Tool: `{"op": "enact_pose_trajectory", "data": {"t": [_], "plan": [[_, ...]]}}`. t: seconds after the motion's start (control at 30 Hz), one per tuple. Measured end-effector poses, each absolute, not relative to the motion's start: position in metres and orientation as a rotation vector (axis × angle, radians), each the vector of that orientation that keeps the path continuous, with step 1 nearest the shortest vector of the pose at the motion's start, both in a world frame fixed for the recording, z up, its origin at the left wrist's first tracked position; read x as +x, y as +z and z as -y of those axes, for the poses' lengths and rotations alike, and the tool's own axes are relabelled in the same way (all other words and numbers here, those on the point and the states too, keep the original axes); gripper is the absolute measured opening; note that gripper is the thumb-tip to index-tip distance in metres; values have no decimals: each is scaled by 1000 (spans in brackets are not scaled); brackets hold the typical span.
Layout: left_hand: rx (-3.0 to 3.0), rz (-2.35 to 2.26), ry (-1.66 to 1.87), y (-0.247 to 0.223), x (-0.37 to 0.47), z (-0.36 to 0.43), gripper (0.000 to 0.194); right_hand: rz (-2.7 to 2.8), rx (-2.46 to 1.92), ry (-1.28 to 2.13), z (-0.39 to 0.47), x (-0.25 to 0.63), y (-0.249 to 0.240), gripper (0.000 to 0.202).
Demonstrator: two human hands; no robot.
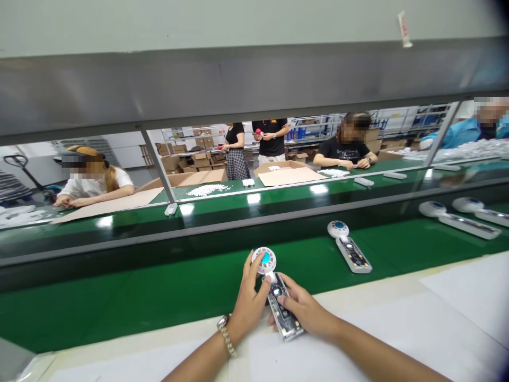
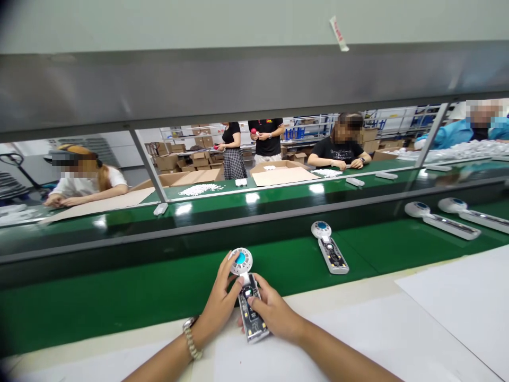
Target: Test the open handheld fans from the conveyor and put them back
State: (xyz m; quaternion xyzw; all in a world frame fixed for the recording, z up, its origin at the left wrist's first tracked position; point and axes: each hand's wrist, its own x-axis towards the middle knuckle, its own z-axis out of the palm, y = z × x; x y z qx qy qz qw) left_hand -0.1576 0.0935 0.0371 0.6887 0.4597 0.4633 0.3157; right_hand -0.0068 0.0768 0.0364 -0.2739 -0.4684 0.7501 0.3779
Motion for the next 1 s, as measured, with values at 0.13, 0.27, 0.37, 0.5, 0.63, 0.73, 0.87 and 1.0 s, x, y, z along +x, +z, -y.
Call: {"op": "enact_pose_trajectory", "data": {"t": [0.13, 0.27, 0.37, 0.5, 0.63, 0.73, 0.87, 1.0], "plan": [[1747, -1229, 1197, 34, -159, -98, 47, 1261, -662, 1975, -76, -4, 38, 74], [1732, -1220, 1185, 33, -160, -99, 45, 1275, -600, 1961, -77, -4, 31, 69], [1754, -1264, 1164, 35, -159, -99, 41, 1250, -589, 1955, -78, -4, 27, 64], [1734, -1288, 1121, 37, -159, -100, 42, 1222, -580, 1971, -80, -5, 26, 59], [1740, -1272, 1120, 38, -160, -99, 39, 1219, -569, 1966, -80, -5, 26, 58], [1772, -1237, 1112, 39, -162, -99, 35, 1216, -584, 1955, -80, -6, 27, 58], [1759, -1179, 1109, 42, -163, -99, 33, 1226, -620, 1934, -78, -5, 28, 60], [1722, -1158, 1122, 43, -163, -100, 32, 1224, -631, 1928, -77, -5, 29, 64]]}}
